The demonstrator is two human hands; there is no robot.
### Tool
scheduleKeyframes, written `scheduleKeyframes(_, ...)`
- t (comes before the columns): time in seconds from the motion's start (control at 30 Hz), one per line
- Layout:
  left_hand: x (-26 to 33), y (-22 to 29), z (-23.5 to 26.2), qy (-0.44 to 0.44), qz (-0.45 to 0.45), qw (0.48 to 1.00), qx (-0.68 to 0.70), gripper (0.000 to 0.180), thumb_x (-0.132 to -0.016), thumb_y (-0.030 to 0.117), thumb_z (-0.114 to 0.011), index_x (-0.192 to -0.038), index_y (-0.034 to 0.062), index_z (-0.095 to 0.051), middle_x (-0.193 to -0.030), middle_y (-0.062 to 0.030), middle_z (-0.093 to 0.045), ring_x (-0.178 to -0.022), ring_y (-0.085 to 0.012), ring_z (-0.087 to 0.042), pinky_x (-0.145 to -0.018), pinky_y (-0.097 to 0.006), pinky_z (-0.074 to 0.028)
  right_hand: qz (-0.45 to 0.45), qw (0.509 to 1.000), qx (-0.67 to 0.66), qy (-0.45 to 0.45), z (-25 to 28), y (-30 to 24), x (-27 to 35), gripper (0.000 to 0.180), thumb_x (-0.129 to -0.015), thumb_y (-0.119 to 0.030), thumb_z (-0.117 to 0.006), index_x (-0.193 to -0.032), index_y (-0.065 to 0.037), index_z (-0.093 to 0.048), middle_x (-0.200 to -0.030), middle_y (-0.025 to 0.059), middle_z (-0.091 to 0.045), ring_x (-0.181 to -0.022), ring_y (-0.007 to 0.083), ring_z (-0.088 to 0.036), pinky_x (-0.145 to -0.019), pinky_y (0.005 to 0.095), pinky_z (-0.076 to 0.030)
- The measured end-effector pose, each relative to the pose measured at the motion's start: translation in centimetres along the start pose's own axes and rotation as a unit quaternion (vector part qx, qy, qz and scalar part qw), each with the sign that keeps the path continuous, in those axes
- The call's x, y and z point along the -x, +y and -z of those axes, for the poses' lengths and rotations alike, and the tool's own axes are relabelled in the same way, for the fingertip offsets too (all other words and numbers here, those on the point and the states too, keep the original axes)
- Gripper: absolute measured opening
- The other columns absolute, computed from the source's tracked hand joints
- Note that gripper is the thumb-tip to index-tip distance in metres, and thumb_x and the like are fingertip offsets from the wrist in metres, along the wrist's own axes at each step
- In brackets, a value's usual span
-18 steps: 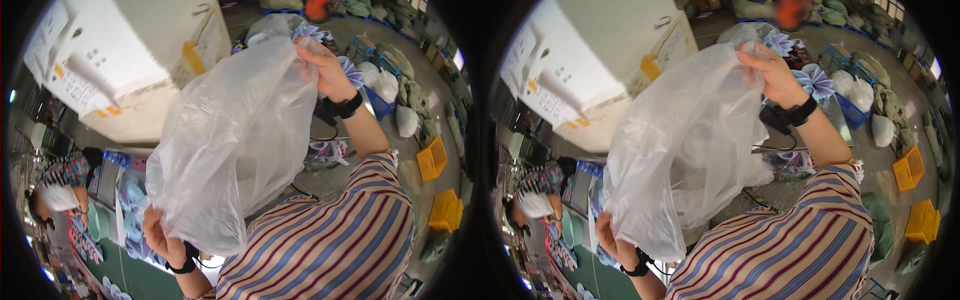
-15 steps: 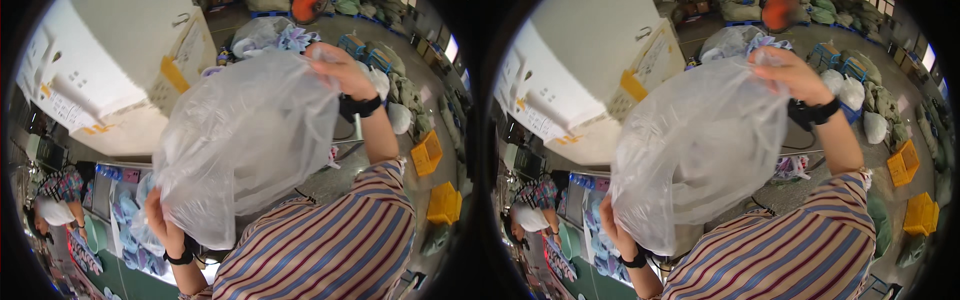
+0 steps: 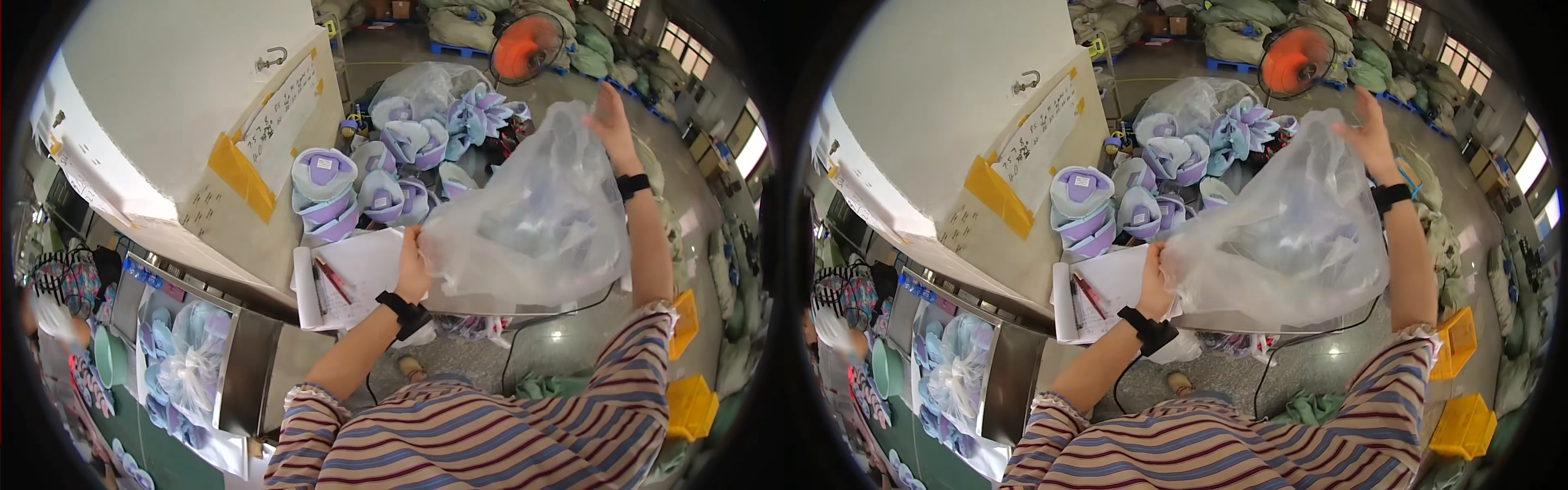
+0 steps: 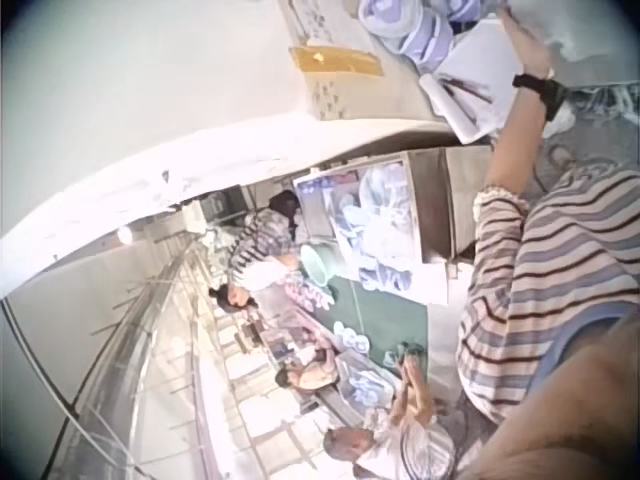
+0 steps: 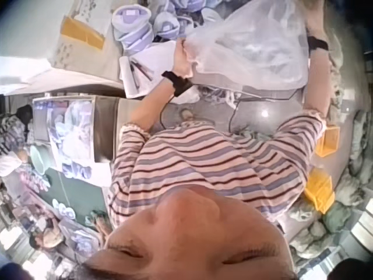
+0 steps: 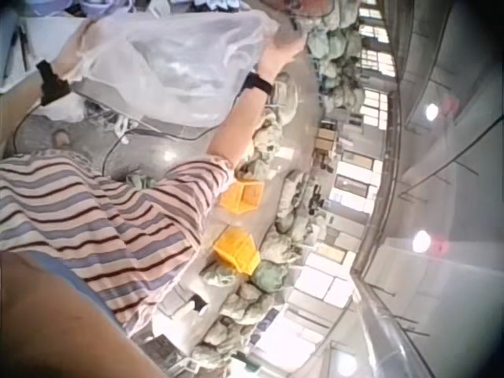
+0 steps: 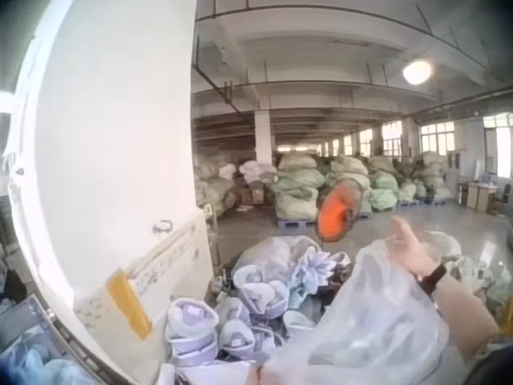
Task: The person repeatedly picks up light blue and purple slippers from a large sack and a table, places them into clear plastic bags, and hands the filled bags to coworkers. The process is continuous, with the person refilling the sack and continuing to pack slippers throughout the clip.
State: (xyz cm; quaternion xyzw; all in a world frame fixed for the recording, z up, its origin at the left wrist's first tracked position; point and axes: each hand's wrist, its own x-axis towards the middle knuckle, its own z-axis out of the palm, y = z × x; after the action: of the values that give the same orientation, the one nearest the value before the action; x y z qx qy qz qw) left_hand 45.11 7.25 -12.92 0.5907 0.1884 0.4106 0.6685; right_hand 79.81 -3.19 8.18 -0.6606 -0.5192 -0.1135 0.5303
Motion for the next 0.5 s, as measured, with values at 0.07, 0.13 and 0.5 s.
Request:
scheduleKeyframes(0.07, -0.1, -2.4, 0.2, 0.071, -0.026, 0.997, 0.019, 0.025, -0.084, 0.006, -0.049, -0.106, 0.0021, -0.039, -0.095, -0.0071, -0.049, -0.090, -0.0144, -0.048, -0.079, -0.030, -0.043, 0.117, 0.967, 0.224, 0.016, -2.2, -1.1, 0.7, 0.066, -0.067, -0.014, -0.071, -0.125, -0.013, -0.040, -0.125, 0.0121, -0.040, -0.115, 0.0291, -0.038, -0.092, 0.0402, -0.034)
scheduleKeyframes(0.13, 0.6, -2.4, -0.1, 0.119, -0.027, 0.990, 0.064, 0.023, -0.088, 0.009, -0.048, -0.106, 0.0025, -0.036, -0.099, -0.0064, -0.045, -0.096, -0.0138, -0.045, -0.081, -0.027, -0.041, 0.206, 0.919, 0.336, 0.006, -4.0, -1.8, 3.0, 0.068, -0.063, -0.017, -0.073, -0.124, -0.015, -0.043, -0.127, 0.0119, -0.038, -0.119, 0.0342, -0.033, -0.095, 0.0464, -0.029)
scheduleKeyframes(0.5, 2.9, -1.6, 1.4, 0.023, 0.392, 0.887, 0.244, 0.042, -0.087, 0.004, -0.046, -0.127, 0.0044, -0.034, -0.120, -0.0114, -0.049, -0.106, -0.0211, -0.052, -0.084, -0.035, -0.047, 0.152, 0.898, 0.303, -0.280, -20.5, 10.1, 10.1, 0.083, -0.061, -0.048, -0.068, -0.133, -0.029, -0.033, -0.144, 0.0110, -0.018, -0.128, 0.0387, -0.021, -0.089, 0.0721, -0.016)
